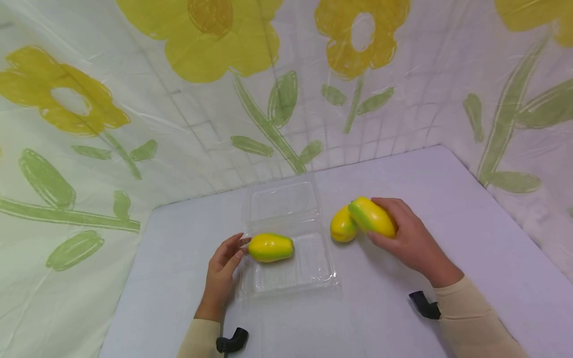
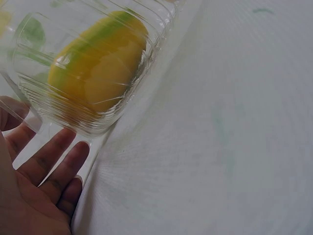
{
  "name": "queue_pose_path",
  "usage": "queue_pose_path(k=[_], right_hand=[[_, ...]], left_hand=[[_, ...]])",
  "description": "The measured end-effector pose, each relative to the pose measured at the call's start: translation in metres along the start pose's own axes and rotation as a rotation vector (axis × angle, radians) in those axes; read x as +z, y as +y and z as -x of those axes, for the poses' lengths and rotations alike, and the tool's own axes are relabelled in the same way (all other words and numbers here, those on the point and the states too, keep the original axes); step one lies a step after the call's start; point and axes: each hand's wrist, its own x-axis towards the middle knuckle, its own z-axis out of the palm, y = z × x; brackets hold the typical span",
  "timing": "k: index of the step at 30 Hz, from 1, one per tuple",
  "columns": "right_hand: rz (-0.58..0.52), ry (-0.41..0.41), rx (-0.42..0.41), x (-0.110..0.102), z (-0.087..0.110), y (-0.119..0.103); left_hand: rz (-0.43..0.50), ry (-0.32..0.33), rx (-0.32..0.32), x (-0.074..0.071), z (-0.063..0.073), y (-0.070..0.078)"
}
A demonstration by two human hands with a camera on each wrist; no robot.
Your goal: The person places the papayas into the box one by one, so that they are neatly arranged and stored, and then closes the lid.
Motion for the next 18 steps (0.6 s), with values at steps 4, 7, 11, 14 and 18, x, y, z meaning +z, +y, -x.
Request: queue_pose_path(k=[4, 7, 11, 14, 18], right_hand=[[-0.028, 0.003, -0.056, 0.005, -0.002, -0.006], [-0.038, -0.007, -0.075, 0.008, -0.004, -0.011], [-0.051, -0.029, -0.098, 0.012, -0.006, -0.016], [-0.065, -0.045, -0.122, 0.015, -0.006, -0.020], [-0.079, -0.067, -0.143, 0.020, -0.007, -0.027]], left_hand=[[-0.001, -0.001, 0.004, 0.000, -0.001, 0.000], [-0.003, -0.002, 0.008, -0.001, -0.001, 0.000], [0.000, -0.004, 0.005, -0.001, -0.001, 0.002], [0.005, -0.002, 0.005, -0.001, 0.000, 0.002], [0.011, 0.000, 0.011, 0.000, 0.000, 0.000]])
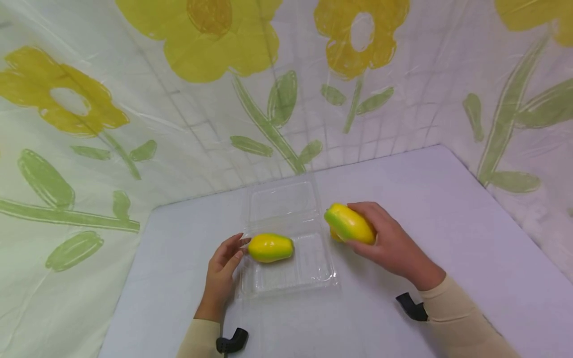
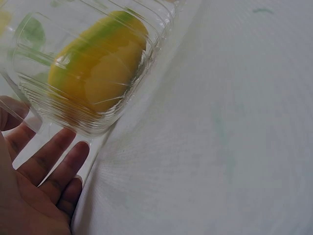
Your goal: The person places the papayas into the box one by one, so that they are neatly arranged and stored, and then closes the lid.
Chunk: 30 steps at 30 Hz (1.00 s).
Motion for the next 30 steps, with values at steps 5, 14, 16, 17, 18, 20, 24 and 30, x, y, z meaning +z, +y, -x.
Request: queue_pose_path(k=[5, 14, 16, 17, 18, 20, 24, 30], right_hand=[[-0.006, -0.019, -0.039, 0.004, -0.003, -0.007], [-0.007, -0.059, -0.089, 0.015, -0.009, -0.016], [-0.017, -0.073, -0.102, 0.018, -0.010, -0.017], [-0.025, -0.081, -0.110, 0.020, -0.011, -0.017], [-0.027, -0.086, -0.120, 0.021, -0.011, -0.018], [-0.033, -0.094, -0.139, 0.024, -0.012, -0.020], [-0.035, -0.110, -0.149, 0.030, -0.012, -0.024], [-0.066, -0.145, -0.161, 0.039, -0.016, -0.031]], left_hand=[[-0.007, -0.002, 0.007, 0.000, 0.000, -0.002], [-0.016, 0.003, -0.012, 0.001, 0.001, 0.001], [-0.013, 0.002, -0.013, 0.001, 0.001, 0.001], [-0.014, 0.002, -0.012, 0.001, 0.001, 0.001], [-0.016, 0.002, -0.012, 0.001, 0.001, 0.001], [-0.020, 0.001, -0.010, 0.001, 0.001, 0.001], [-0.025, 0.000, -0.006, 0.001, 0.000, 0.000], [-0.016, -0.002, 0.000, 0.000, 0.000, 0.000]])
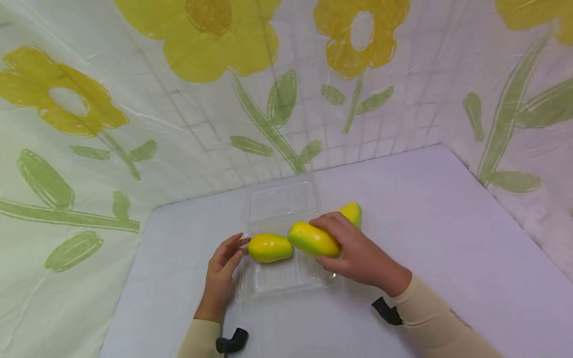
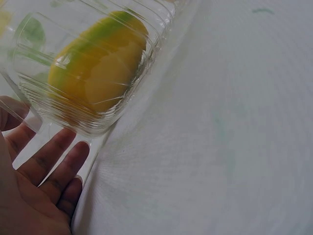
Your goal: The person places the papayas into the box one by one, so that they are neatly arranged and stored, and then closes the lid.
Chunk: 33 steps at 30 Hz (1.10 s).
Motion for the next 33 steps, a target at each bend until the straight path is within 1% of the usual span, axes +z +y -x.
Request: queue_pose_path(k=[6, 16, 20, 23, 30, 33], right_hand=[[-0.028, -0.024, -0.013, 0.011, -0.006, -0.003], [-0.020, -0.048, -0.006, 0.030, -0.011, -0.005], [-0.037, -0.075, -0.006, 0.036, -0.016, -0.008], [-0.036, -0.096, -0.018, 0.041, -0.019, -0.009], [0.009, -0.127, -0.060, 0.051, -0.027, -0.015], [0.006, -0.147, -0.073, 0.055, -0.029, -0.016]], left_hand=[[-0.002, -0.003, 0.004, 0.000, 0.000, 0.000], [-0.013, -0.010, 0.013, -0.001, 0.000, -0.001], [-0.019, -0.008, 0.015, -0.002, 0.000, 0.000], [-0.019, -0.010, 0.018, -0.002, 0.000, 0.000], [-0.007, -0.014, 0.014, -0.002, 0.000, 0.000], [-0.008, -0.011, 0.013, -0.003, 0.000, 0.001]])
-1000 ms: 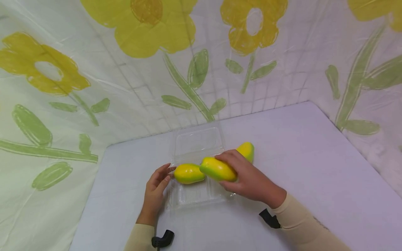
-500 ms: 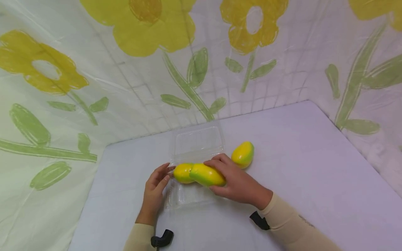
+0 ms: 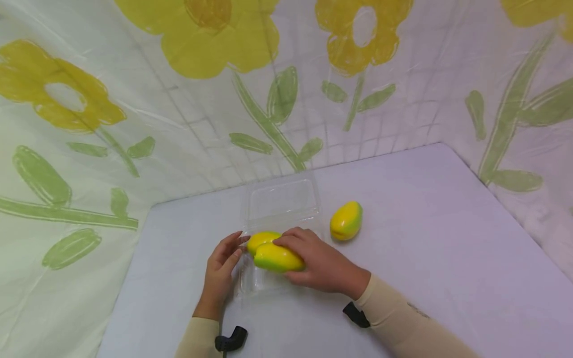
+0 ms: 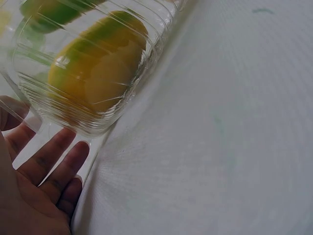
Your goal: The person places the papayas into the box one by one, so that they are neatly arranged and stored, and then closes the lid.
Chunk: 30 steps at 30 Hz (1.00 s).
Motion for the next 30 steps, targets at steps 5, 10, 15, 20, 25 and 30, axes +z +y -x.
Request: queue_pose_path(k=[5, 10, 15, 20, 25, 30], right_hand=[[-0.005, -0.024, -0.019, 0.005, -0.005, 0.001], [-0.001, -0.037, -0.042, 0.012, -0.011, 0.002], [0.007, -0.067, -0.046, 0.021, -0.016, 0.003], [0.005, -0.103, -0.021, 0.024, -0.020, 0.002], [0.014, -0.114, -0.021, 0.027, -0.023, 0.000], [0.029, -0.121, -0.023, 0.031, -0.024, 0.001]], left_hand=[[-0.003, 0.005, -0.005, 0.000, -0.001, -0.001], [0.002, -0.004, -0.011, 0.000, -0.001, -0.002], [-0.003, -0.009, -0.021, 0.001, 0.000, -0.001], [-0.004, -0.013, -0.012, 0.001, 0.000, -0.001], [0.006, -0.014, -0.002, 0.000, 0.000, -0.002], [0.017, -0.016, 0.002, -0.001, 0.000, -0.002]])
